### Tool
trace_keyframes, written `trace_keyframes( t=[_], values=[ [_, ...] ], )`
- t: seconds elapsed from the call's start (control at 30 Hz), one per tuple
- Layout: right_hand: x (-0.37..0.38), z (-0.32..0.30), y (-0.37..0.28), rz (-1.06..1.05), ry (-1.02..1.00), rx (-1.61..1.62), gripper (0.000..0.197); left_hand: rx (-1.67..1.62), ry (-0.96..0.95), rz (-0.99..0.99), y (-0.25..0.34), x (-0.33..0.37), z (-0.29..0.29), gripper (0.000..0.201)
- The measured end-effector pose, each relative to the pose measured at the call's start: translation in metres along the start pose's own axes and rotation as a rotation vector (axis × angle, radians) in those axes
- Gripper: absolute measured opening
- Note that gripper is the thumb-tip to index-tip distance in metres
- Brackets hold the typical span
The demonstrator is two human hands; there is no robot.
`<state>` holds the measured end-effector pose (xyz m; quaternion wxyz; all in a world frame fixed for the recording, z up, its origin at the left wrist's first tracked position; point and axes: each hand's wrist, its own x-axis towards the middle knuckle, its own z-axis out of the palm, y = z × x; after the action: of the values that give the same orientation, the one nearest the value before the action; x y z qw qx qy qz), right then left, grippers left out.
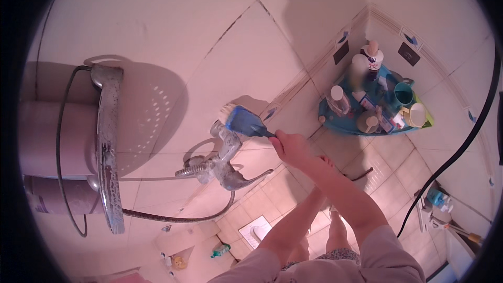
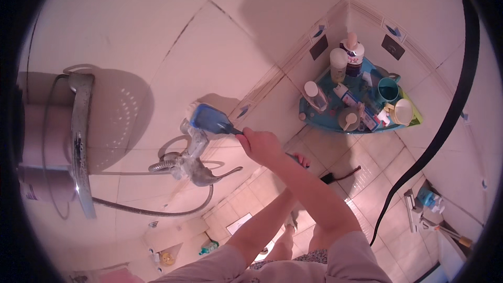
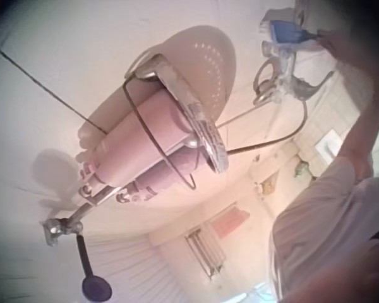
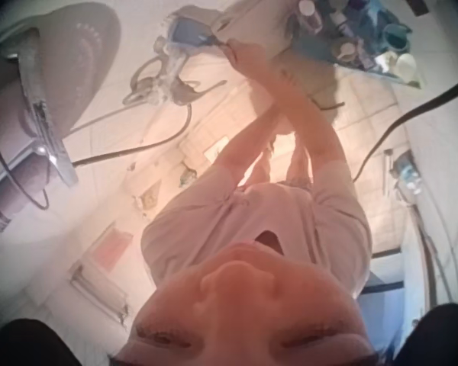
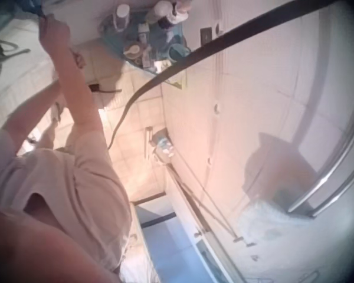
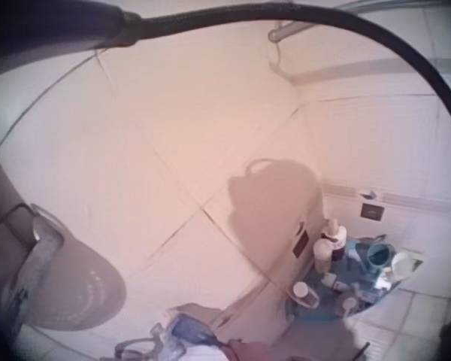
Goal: The person scrubs the tiled walls of a bathroom using a long-handled brush. They systematically clean the wall surfaces, moving around the shower area and scrubbing near the shower fixtures and a corner shelf. The person also briefly handles a bottle of cleaning liquid before continuing to scrub the walls.
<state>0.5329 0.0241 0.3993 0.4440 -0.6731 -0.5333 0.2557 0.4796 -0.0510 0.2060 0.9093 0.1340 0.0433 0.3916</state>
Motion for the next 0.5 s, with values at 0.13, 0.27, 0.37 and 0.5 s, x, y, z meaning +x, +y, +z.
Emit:
trace_keyframes(
  t=[0.13,0.27,0.37,0.5],
  values=[
    [-0.011,0.005,0.026,0.031,0.006,0.036,0.026,0.087,0.197,-0.003,-0.025,-0.026,-0.014,0.017],
    [-0.015,0.027,0.028,0.083,0.036,0.134,0.026,0.207,0.429,-0.019,-0.030,-0.075,-0.023,0.017],
    [0.006,0.020,0.007,-0.024,0.103,0.229,0.026,0.188,0.382,-0.010,-0.021,-0.059,-0.023,0.017],
    [0.008,0.018,0.001,-0.020,0.092,0.210,0.026,0.127,0.314,0.014,-0.004,-0.036,-0.016,0.017]
  ],
)
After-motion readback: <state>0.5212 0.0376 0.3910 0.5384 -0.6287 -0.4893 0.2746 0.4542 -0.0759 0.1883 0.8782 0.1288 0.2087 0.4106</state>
